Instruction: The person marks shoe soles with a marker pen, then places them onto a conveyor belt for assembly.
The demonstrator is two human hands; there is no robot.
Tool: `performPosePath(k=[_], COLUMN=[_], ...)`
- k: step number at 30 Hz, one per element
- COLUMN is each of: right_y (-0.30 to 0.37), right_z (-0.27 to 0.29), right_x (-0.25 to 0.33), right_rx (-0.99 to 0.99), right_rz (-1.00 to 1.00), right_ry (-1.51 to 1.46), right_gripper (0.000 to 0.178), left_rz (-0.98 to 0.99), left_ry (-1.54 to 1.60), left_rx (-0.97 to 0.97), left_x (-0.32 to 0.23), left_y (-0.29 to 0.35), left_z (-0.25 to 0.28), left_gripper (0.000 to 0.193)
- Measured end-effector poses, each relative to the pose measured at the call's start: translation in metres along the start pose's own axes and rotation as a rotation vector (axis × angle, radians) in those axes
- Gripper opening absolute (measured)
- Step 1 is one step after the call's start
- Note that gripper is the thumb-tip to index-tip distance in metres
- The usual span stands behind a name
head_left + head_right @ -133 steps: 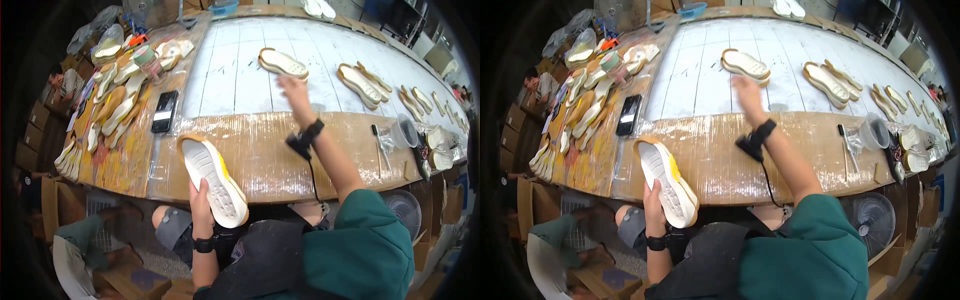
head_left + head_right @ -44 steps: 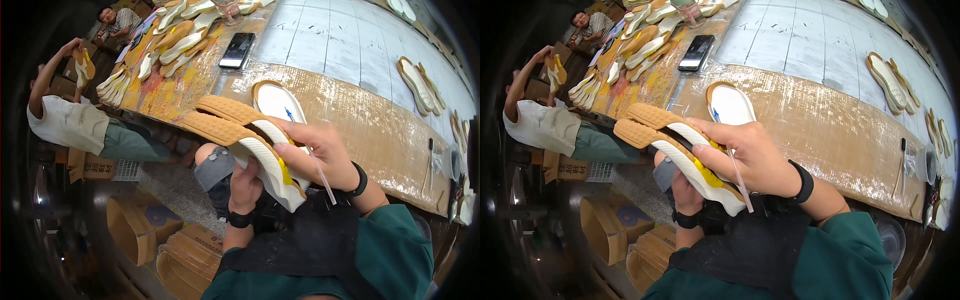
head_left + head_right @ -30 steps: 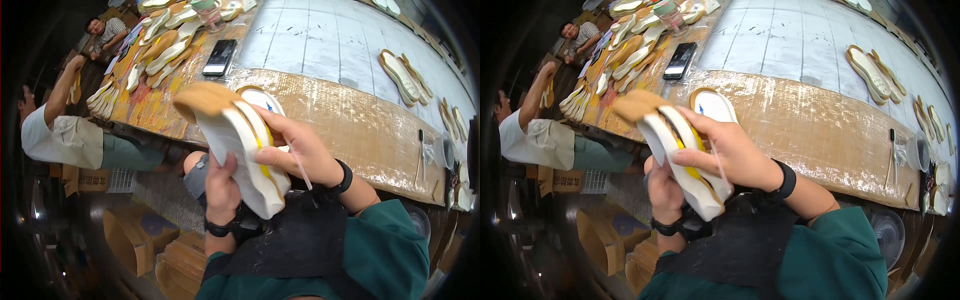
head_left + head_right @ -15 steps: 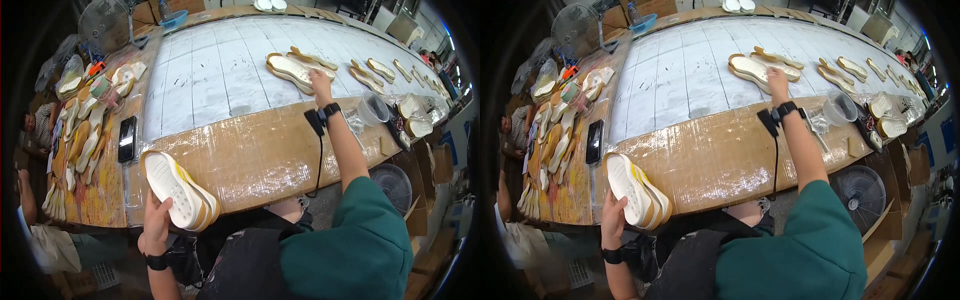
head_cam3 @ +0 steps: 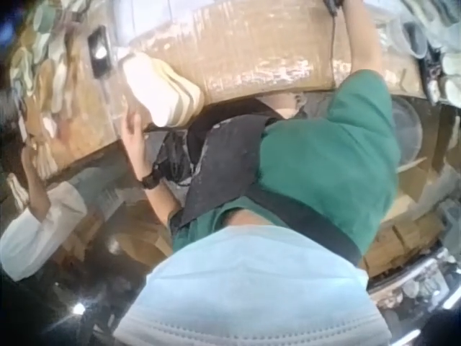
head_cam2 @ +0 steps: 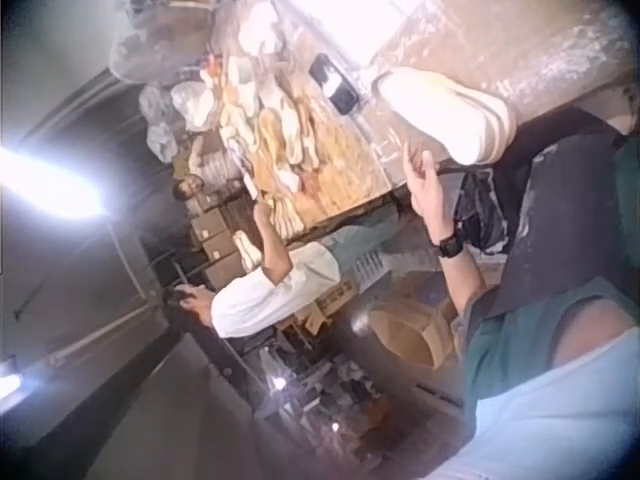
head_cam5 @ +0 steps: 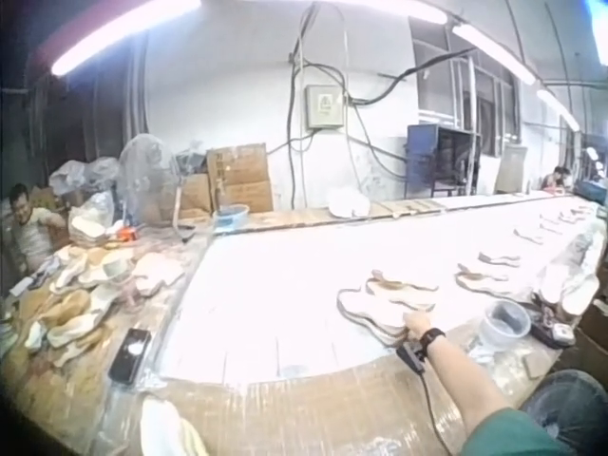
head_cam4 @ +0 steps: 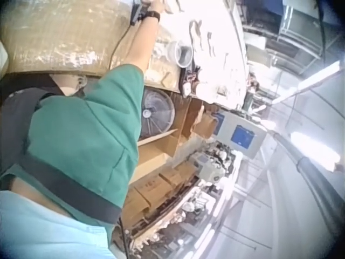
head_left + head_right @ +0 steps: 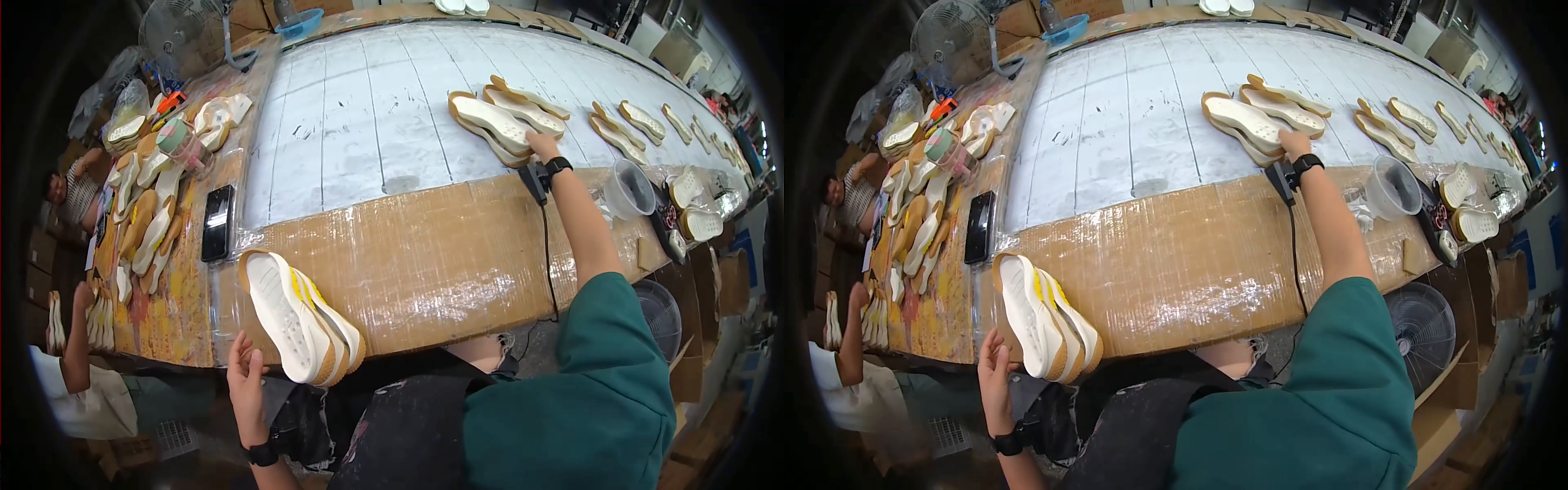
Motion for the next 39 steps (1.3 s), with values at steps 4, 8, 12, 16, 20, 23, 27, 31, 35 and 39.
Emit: performPosePath(k=[4, 8, 12, 16, 20, 23, 27, 31, 35, 39], right_y=[0.01, 0.038, 0.093, 0.184, 0.273, 0.33, 0.367, 0.381, 0.396, 0.424], right_z=[-0.032, -0.072, -0.097, -0.137, -0.15, -0.16, -0.14, -0.135, -0.137, -0.115], right_x=[0.005, 0.044, 0.078, 0.119, 0.142, 0.166, 0.181, 0.203, 0.233, 0.265], right_rx=[0.037, 0.226, 0.712, 1.169, 1.428, 1.607, 1.505, 1.473, 1.383, 1.056], right_rz=[0.083, 0.013, -0.226, -0.099, -0.083, -0.169, 0.283, 0.526, 0.528, 1.267], right_ry=[-0.331, -0.41, -0.893, -1.304, -1.347, -1.371, -1.041, -0.773, -0.667, -0.573], right_gripper=[0.048, 0.048, 0.02, 0.033, 0.055, 0.059, 0.05, 0.053, 0.069, 0.094], left_rz=[-0.027, -0.095, -0.171, -0.342, -0.39, -0.452, -0.528, -0.592, -0.58, -0.462], left_ry=[0.11, 0.118, 0.184, 0.166, 0.277, 0.306, 0.339, 0.447, 0.893, 1.207], left_rx=[-0.015, 0.01, 0.004, 0.055, 0.259, 0.233, 0.061, 0.07, 0.002, -0.037], left_x=[-0.001, -0.015, -0.039, -0.069, -0.095, -0.104, -0.116, -0.123, -0.111, -0.106], left_y=[-0.006, -0.004, 0.012, 0.029, 0.026, 0.022, 0.012, 0.018, 0.019, 0.022], left_z=[-0.004, -0.012, -0.016, -0.027, -0.061, -0.071, -0.079, -0.078, -0.068, -0.058], left_gripper=[0.042, 0.04, 0.041, 0.042, 0.047, 0.056, 0.064, 0.066, 0.053, 0.044])
Point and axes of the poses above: each hand's wrist, its own y-axis away from the middle knuckle, its own z-axis out of the back of the hand, x = y × z, the point moved 6 cm from there along -y, towards the middle knuckle, and after that the axes turned 12 degrees about x, right-handed, at the moved point
